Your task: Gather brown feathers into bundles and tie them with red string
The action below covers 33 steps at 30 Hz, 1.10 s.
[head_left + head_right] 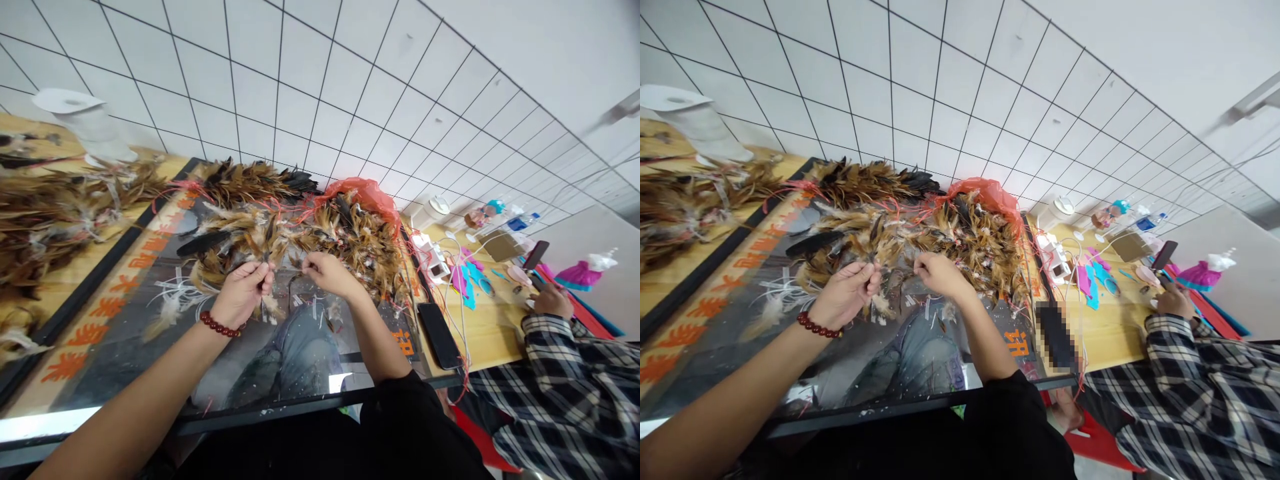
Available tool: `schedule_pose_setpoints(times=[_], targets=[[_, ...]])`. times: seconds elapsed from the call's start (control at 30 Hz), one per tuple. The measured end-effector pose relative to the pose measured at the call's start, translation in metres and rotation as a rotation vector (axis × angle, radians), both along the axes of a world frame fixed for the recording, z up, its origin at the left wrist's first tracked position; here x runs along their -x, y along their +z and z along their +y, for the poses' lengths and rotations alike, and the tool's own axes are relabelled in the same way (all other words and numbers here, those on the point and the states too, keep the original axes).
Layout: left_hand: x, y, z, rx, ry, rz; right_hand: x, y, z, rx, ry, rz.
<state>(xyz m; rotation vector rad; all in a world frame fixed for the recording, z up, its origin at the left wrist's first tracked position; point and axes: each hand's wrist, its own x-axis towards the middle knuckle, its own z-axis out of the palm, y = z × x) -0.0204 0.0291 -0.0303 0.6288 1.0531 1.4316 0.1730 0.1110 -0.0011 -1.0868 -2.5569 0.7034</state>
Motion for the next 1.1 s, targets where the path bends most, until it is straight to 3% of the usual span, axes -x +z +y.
schedule_pose_setpoints(times=[0.1,0.17,0.3,0.4,0.5,0.73,0.93,1.1], targets=[[-0.003,0.001,-0.007,-0.170,0.077,0.459,-0.003,0.002,0.004,0.126,-0.049,0.205],[-0.005,0.003,-0.010,-0.232,0.095,0.594,-0.001,0.000,0.005,0.311,-0.064,0.348],[-0.007,0.006,-0.008,-0.142,0.144,0.366,0.008,-0.006,0.005,0.735,-0.179,0.695],[-0.007,0.004,-0.003,-0.014,0.126,0.089,0.016,-0.010,0.002,0.859,-0.256,0.859],[-0.007,0.002,0.000,0.073,0.065,-0.017,0.024,-0.013,-0.004,0.883,-0.273,0.892],[-0.013,0.000,-0.004,0.131,-0.026,0.037,0.042,-0.018,-0.017,0.818,-0.303,0.883],[-0.014,-0.003,-0.002,0.086,0.048,0.084,0.051,-0.013,-0.030,0.681,-0.307,0.916],[-0.014,-0.003,-0.004,0.015,0.144,0.245,0.052,-0.013,-0.030,0.608,-0.303,0.870]])
